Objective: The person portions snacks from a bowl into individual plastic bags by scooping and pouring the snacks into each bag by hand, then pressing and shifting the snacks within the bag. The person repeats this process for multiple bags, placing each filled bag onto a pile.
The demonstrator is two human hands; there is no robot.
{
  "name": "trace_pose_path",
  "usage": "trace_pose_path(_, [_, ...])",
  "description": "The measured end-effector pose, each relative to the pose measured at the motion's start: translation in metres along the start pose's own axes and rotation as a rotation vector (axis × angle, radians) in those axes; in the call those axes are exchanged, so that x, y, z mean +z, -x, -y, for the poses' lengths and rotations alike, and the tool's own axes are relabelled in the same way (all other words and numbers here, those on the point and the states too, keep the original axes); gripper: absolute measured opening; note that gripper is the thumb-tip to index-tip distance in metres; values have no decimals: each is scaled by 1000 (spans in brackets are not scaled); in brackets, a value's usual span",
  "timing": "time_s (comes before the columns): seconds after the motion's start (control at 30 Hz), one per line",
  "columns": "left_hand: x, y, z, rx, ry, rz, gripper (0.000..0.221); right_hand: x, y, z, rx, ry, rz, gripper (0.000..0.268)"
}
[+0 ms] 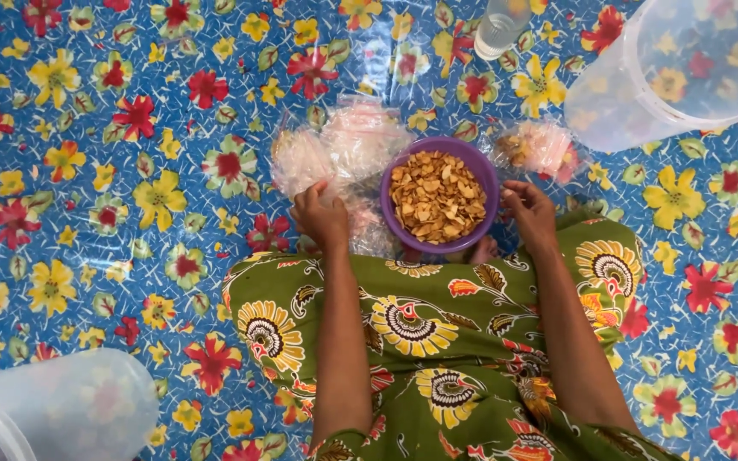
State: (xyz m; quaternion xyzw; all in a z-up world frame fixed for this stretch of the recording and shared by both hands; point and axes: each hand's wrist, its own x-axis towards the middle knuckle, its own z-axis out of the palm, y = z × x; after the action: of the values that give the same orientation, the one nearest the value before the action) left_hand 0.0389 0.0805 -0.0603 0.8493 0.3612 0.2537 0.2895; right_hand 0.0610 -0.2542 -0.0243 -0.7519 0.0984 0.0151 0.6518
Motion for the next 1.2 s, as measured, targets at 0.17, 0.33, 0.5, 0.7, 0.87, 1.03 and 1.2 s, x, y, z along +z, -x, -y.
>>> trace_pose_path(0.17, [-6, -2, -7, 14, 5, -13, 47, 1, -1, 0, -7, 3, -4, 23])
trace_pose_path(0.33, [1, -2, 25, -96, -5, 16, 56, -1, 0, -3, -19, -4, -3, 23])
trace_pose_path(0.5, [-15, 1, 25, -148, -179, 274, 29, -2, 3, 0, -32, 17, 8, 22])
trace_pose_path(0.7, [-22, 1, 14, -179, -242, 459, 13, -3, 4, -5, -20, 1, 0, 22])
trace_pose_path(0.87, [-30, 7, 11, -64, -189, 503, 6, -4, 5, -7, -41, 17, 10, 21])
trace_pose_path(1.03, [-38, 6, 2, 13, -268, 601, 2, -4, 6, -6, -46, 6, 8, 21])
trace_pose_path(1.2, [-61, 9, -20, -94, -25, 557, 7, -5, 7, -7, -59, 4, 5, 21])
